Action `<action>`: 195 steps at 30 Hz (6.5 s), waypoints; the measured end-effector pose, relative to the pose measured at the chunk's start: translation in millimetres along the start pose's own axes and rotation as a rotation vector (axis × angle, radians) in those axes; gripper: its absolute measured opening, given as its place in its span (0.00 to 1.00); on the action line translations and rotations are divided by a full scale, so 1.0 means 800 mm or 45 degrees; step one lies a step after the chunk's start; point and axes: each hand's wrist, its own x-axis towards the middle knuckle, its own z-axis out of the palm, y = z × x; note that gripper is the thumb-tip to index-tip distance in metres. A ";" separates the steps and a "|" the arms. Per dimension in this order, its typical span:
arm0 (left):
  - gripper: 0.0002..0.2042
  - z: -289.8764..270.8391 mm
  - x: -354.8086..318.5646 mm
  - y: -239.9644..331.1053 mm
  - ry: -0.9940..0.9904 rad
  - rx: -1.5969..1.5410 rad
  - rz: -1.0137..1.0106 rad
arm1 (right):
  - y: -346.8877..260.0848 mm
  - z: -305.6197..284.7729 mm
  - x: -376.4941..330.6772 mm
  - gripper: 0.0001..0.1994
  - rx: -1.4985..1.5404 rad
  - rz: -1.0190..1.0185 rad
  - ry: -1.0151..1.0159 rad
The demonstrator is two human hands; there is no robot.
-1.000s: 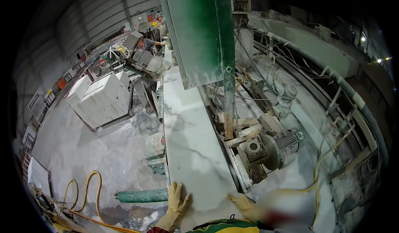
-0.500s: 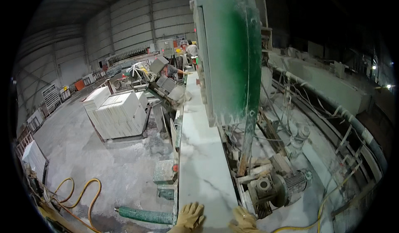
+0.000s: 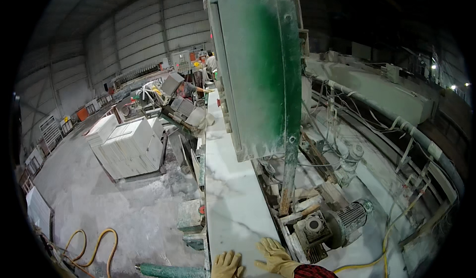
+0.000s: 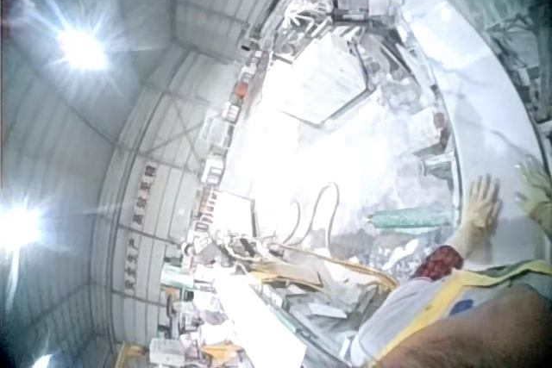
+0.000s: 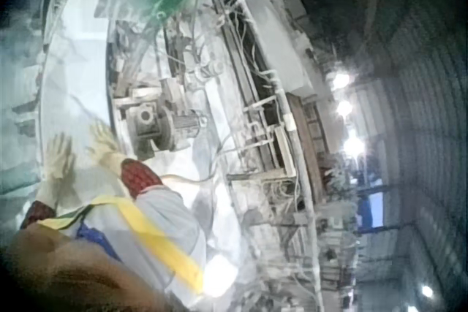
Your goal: The person feeds large white stone slabs into a processing machine and retrieves them after they pass through. The person repeats this action with multiple slabs in a factory setting.
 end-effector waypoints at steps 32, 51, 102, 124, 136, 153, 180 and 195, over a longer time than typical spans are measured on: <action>0.27 0.093 -0.057 -0.163 -0.108 -0.612 0.026 | -0.026 0.020 -0.177 0.32 0.262 0.035 0.184; 0.31 0.004 -0.069 -0.053 -0.245 0.622 -0.040 | -0.008 0.057 -0.240 0.25 0.293 0.003 0.264; 0.42 0.042 -0.087 -0.016 -0.270 0.164 0.256 | -0.029 0.100 -0.245 0.34 0.370 0.028 0.530; 0.26 0.117 -0.084 -0.108 0.182 0.293 0.519 | -0.069 0.076 -0.266 0.29 0.237 0.258 0.457; 0.18 -0.063 -0.419 -0.107 0.545 0.309 -0.776 | 0.014 0.151 -0.317 0.25 -0.031 -0.883 -0.997; 0.16 0.041 -0.883 0.476 0.431 0.598 -2.303 | -0.143 0.298 -0.349 0.20 0.121 -1.127 -1.652; 0.21 0.280 -1.281 0.746 0.979 0.405 -3.142 | -0.722 0.152 -0.746 0.27 -0.457 -1.896 -1.987; 0.19 0.153 -1.364 0.757 0.645 0.581 -3.166 | -0.979 0.205 -0.528 0.11 0.670 -1.816 -0.079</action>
